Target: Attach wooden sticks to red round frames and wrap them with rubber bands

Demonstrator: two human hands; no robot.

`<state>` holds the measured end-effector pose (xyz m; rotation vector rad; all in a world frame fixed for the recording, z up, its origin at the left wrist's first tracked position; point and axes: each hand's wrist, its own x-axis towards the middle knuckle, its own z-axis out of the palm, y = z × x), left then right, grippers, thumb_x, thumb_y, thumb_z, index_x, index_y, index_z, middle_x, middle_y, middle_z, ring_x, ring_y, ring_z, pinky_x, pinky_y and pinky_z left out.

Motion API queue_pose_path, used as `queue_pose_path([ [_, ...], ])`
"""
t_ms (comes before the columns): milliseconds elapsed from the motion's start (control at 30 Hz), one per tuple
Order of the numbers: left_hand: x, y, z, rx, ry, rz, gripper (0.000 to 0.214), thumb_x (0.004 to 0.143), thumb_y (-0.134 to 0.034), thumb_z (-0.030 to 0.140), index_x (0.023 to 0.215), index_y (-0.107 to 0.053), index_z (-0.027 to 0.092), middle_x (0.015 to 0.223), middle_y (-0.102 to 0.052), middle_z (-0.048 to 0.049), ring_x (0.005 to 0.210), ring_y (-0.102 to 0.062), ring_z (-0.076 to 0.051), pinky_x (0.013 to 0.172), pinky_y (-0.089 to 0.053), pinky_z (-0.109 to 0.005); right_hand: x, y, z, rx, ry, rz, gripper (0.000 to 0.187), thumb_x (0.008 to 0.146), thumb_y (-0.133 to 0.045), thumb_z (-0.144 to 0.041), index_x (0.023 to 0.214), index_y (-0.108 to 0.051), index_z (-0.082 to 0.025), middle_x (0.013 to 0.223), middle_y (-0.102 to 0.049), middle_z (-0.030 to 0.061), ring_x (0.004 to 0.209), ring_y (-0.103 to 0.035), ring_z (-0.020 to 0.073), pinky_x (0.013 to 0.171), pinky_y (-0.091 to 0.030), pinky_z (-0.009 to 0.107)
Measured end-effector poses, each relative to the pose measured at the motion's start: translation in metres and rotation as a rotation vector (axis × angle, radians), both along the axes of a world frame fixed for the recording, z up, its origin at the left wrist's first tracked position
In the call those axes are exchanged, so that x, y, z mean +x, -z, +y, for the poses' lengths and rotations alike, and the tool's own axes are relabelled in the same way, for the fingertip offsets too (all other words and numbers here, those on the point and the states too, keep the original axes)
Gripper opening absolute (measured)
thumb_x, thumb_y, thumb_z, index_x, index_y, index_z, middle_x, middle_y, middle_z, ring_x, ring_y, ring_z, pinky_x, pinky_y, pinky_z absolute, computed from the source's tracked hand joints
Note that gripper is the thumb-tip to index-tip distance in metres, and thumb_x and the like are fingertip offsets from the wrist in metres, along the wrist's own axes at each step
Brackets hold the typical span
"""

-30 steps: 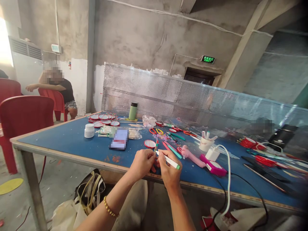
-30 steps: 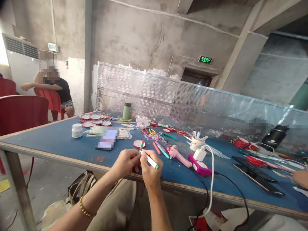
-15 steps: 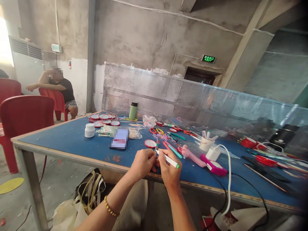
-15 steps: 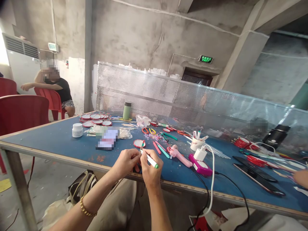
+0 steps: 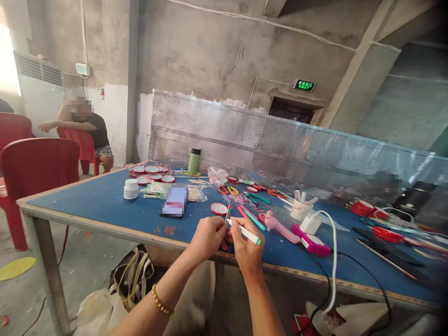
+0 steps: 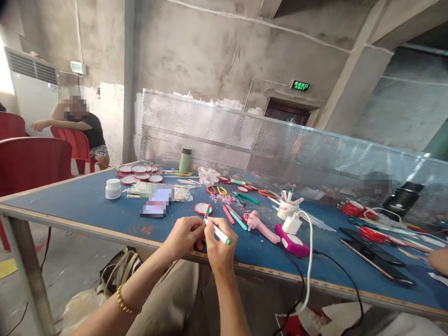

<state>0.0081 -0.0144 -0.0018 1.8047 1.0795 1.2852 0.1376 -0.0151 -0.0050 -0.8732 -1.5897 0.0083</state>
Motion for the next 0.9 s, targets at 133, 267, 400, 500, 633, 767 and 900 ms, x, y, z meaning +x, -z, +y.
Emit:
queue_pose_path([
  [133,0.0005,0.0016,0.0004,-0.003,0.009,-0.008,0.023,0.083,-0.045,0.025,0.061,-0.051,0.019,0.055,-0.064,0.0015,0.049,-0.067,-0.016,0.043,-0.04,-0.019,-0.0003,0.0005,0.0001,-0.003,-0.002,-0.001,0.021,0.092,-0.055,-0.028,0.077,-0.064,-0.018,0.061,-0.064,0.0003,0.052,-0.057,0.0135,0.053,-0.046,0.025],
  [267,0.0011,0.0009,0.0003,-0.007,0.01,-0.017,0.023,0.082,-0.045,0.025,0.061,-0.05,0.019,0.055,-0.064,0.0019,0.049,-0.067,-0.015,0.041,-0.04,-0.018,-0.0004,0.0007,0.0002,0.001,0.003,-0.007,0.021,0.092,-0.054,-0.028,0.076,-0.064,-0.018,0.06,-0.064,0.0002,0.052,-0.057,0.0138,0.053,-0.045,0.025],
  [400,0.001,0.0002,0.0006,-0.007,0.011,-0.022,0.023,0.082,-0.046,0.024,0.06,-0.049,0.019,0.052,-0.063,0.0023,0.048,-0.067,-0.015,0.041,-0.039,-0.017,0.0001,0.0013,0.0003,0.001,0.004,-0.013,0.021,0.093,-0.054,-0.028,0.077,-0.064,-0.018,0.06,-0.064,-0.0001,0.051,-0.057,0.0135,0.052,-0.045,0.024],
  [500,0.001,0.0007,0.0007,-0.012,0.013,-0.023,0.023,0.082,-0.045,0.024,0.06,-0.049,0.019,0.051,-0.062,0.0023,0.047,-0.066,-0.015,0.041,-0.039,-0.017,0.0003,0.0017,0.0,0.0,0.001,-0.016,0.021,0.092,-0.055,-0.028,0.077,-0.064,-0.018,0.06,-0.064,0.0,0.051,-0.058,0.0136,0.052,-0.045,0.024],
  [633,0.0012,0.0009,0.0003,-0.01,0.013,-0.02,0.023,0.082,-0.046,0.024,0.06,-0.051,0.019,0.052,-0.063,0.0021,0.047,-0.066,-0.015,0.043,-0.04,-0.018,0.0002,0.0016,-0.0005,0.025,0.008,-0.021,0.02,0.092,-0.055,-0.027,0.076,-0.064,-0.018,0.06,-0.064,-0.0004,0.052,-0.059,0.0138,0.052,-0.045,0.024],
  [767,0.0014,-0.0007,-0.0004,-0.01,0.008,-0.023,0.024,0.083,-0.047,0.024,0.059,-0.05,0.019,0.053,-0.063,0.0019,0.048,-0.067,-0.015,0.043,-0.039,-0.017,0.0004,0.0022,-0.0002,0.025,0.009,-0.023,0.021,0.092,-0.055,-0.028,0.076,-0.065,-0.018,0.06,-0.064,-0.0004,0.052,-0.058,0.0137,0.052,-0.045,0.024],
  [900,0.0014,-0.0007,-0.0003,-0.021,0.018,-0.043,0.023,0.082,-0.046,0.024,0.06,-0.051,0.019,0.053,-0.062,0.0024,0.047,-0.066,-0.014,0.041,-0.038,-0.017,0.0001,0.003,-0.0005,-0.01,0.009,0.029,0.021,0.092,-0.055,-0.029,0.077,-0.065,-0.018,0.059,-0.064,-0.0005,0.05,-0.058,0.0136,0.052,-0.046,0.025],
])
